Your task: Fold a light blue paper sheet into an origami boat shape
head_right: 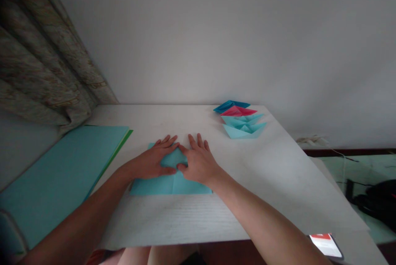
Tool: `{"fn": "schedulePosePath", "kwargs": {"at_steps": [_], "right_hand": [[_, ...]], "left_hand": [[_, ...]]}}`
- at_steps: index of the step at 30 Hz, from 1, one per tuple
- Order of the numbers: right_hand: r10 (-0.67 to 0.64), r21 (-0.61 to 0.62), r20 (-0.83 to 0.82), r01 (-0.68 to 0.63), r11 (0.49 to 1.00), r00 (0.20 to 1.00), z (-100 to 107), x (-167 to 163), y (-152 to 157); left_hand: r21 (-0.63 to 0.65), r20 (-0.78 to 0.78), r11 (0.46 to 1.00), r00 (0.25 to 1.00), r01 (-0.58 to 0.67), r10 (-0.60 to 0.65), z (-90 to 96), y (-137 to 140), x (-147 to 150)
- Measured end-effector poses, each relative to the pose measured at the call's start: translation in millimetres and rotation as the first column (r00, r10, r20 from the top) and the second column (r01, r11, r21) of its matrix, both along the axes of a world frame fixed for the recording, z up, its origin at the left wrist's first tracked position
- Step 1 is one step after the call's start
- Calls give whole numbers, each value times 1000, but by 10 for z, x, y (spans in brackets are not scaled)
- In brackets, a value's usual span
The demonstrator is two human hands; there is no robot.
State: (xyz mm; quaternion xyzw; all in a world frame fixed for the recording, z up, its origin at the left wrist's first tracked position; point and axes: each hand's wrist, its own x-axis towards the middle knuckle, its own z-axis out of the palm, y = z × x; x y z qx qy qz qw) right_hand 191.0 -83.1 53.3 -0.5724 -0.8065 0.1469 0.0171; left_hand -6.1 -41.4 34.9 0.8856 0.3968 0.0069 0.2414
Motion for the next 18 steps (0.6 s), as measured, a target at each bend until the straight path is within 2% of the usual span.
{"fn": "schedulePosePath", "kwargs": {"at_steps": [18], "right_hand": [[-8, 11, 4, 8, 1000, 1000, -25, -12, -8]], "left_hand": [[-17, 39, 1000, 999, -6, 7, -28, 15, -11]]}}
